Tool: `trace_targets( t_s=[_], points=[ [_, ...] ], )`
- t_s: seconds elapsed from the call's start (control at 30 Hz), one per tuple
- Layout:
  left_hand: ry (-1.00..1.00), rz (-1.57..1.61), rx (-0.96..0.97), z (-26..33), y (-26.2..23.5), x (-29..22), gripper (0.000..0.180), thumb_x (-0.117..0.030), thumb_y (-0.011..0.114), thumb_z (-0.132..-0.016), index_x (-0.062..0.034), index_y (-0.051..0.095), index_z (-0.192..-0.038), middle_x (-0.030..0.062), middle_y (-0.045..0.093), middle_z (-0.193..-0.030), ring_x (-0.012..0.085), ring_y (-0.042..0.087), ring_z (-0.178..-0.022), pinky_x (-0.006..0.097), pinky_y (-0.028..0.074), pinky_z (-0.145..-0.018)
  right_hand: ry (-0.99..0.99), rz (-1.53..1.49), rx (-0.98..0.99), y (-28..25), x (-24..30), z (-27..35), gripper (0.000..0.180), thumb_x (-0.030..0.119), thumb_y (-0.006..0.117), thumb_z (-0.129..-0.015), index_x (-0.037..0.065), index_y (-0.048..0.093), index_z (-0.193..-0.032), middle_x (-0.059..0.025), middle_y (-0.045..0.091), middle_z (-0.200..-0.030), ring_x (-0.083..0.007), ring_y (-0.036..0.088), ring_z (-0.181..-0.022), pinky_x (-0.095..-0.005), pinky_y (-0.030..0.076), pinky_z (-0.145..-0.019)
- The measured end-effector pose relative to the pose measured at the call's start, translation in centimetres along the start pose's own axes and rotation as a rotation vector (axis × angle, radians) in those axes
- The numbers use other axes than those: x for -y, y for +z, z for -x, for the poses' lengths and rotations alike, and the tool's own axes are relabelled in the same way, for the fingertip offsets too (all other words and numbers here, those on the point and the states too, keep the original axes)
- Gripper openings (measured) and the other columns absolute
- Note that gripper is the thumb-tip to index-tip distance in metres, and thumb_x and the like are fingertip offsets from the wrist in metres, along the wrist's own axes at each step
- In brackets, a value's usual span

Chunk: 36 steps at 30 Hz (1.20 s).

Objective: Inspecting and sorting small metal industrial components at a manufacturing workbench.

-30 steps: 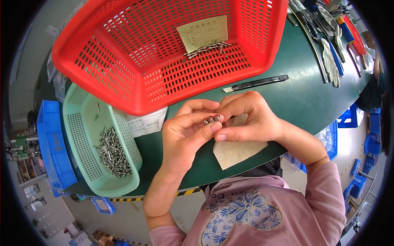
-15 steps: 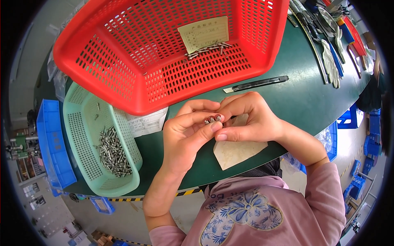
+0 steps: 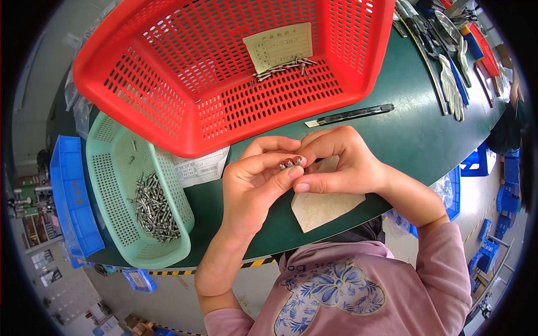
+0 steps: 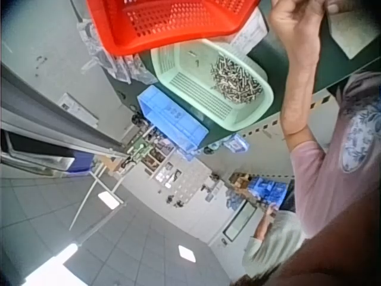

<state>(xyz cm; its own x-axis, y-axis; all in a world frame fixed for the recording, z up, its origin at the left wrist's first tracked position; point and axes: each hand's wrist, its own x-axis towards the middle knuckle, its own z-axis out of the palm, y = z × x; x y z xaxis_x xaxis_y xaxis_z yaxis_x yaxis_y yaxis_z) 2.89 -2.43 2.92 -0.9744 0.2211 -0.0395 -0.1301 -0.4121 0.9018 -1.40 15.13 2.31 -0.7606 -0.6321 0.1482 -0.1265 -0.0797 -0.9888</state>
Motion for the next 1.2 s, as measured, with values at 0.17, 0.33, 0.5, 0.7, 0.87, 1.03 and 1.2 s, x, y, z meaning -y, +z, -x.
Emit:
trace_targets(
  t_s=[0.17, 0.33, 0.5, 0.7, 0.87, 1.03, 1.2],
  points=[
    [0.047, -0.216, -0.048, 0.0, 0.3, -0.1, 0.017, 0.004, 0.065, -0.075, 0.0016, 0.067, -0.091, 0.012, 0.055, -0.106, 0.02, 0.059, -0.091, 0.029, 0.05, -0.078, 0.029, -0.005, -0.007, -0.1, 0.2, 0.1, 0.022, 0.015, 0.075, -0.073, -0.002, 0.065, -0.083, -0.0058, 0.063, -0.076, -0.0072, 0.056, -0.065, -0.0216, 0.046, -0.057],
    [0.668, -1.015, -0.047, -0.3, 0.3, 0.1, 0.026, 0.0, 0.068, -0.065, -0.007, 0.07, -0.089, 0.0101, 0.059, -0.099, 0.0231, 0.059, -0.086, 0.03, 0.047, -0.07, 0.061, -0.069, -0.003, -0.2, 0.2, 0.0, 0.023, 0.015, 0.076, -0.072, -0.002, 0.066, -0.083, -0.0048, 0.063, -0.075, -0.0066, 0.056, -0.067, -0.0218, 0.046, -0.058],
    [0.775, -1.057, -0.133, -0.4, 0.7, 0.4, 0.036, 0.002, 0.068, -0.062, -0.0077, 0.068, -0.097, 0.0119, 0.055, -0.108, 0.0223, 0.057, -0.089, 0.028, 0.048, -0.072, -0.123, 0.113, -0.098, -0.3, 0.5, 0.0, 0.028, 0.017, 0.079, -0.066, -0.001, 0.067, -0.084, -0.0069, 0.064, -0.077, -0.0138, 0.059, -0.068, -0.0263, 0.046, -0.063],
    [0.104, -0.222, -0.012, -0.2, -0.2, -0.1, 0.025, -0.007, 0.053, -0.081, 0.0065, 0.056, -0.103, 0.0158, 0.046, -0.119, 0.019, 0.05, -0.105, 0.029, 0.046, -0.084, -0.592, 0.7, -0.306, -1.1, 0.2, -0.4, 0.035, 0.024, 0.081, -0.058, 0.007, 0.069, -0.086, -0.0018, 0.064, -0.077, -0.0166, 0.057, -0.064, -0.0279, 0.039, -0.057],
    [-0.134, 0.111, 0.175, 0.6, 0.0, 0.3, 0.022, -0.007, 0.054, -0.084, 0.009, 0.059, -0.098, 0.0123, 0.049, -0.113, 0.0165, 0.051, -0.101, 0.027, 0.043, -0.084, -0.706, 0.735, -0.32, -0.4, -0.1, -0.6, 0.032, 0.021, 0.079, -0.06, 0.009, 0.068, -0.088, 0.0006, 0.062, -0.077, -0.0149, 0.052, -0.06, -0.0278, 0.04, -0.056],
    [-0.19, 0.166, 0.116, 1.0, 0.5, 0.3, 0.017, -0.002, 0.054, -0.086, 0.0102, 0.06, -0.096, 0.0095, 0.052, -0.11, 0.0148, 0.053, -0.097, 0.025, 0.043, -0.081, -0.734, 0.773, -0.284, -0.3, -0.4, -0.6, 0.031, 0.02, 0.077, -0.06, 0.008, 0.068, -0.088, 0.0001, 0.062, -0.077, -0.0148, 0.052, -0.06, -0.0279, 0.04, -0.055],
    [-0.237, 0.119, 0.103, 0.8, 0.6, 0.1, 0.018, -0.001, 0.054, -0.086, 0.0108, 0.061, -0.097, 0.0093, 0.054, -0.108, 0.0156, 0.055, -0.096, 0.025, 0.045, -0.082, -0.696, 0.749, -0.319, -0.2, -0.4, -0.7, 0.033, 0.021, 0.076, -0.061, 0.006, 0.067, -0.088, -0.0009, 0.062, -0.076, -0.0158, 0.053, -0.06, -0.0281, 0.039, -0.055]
  ],
)
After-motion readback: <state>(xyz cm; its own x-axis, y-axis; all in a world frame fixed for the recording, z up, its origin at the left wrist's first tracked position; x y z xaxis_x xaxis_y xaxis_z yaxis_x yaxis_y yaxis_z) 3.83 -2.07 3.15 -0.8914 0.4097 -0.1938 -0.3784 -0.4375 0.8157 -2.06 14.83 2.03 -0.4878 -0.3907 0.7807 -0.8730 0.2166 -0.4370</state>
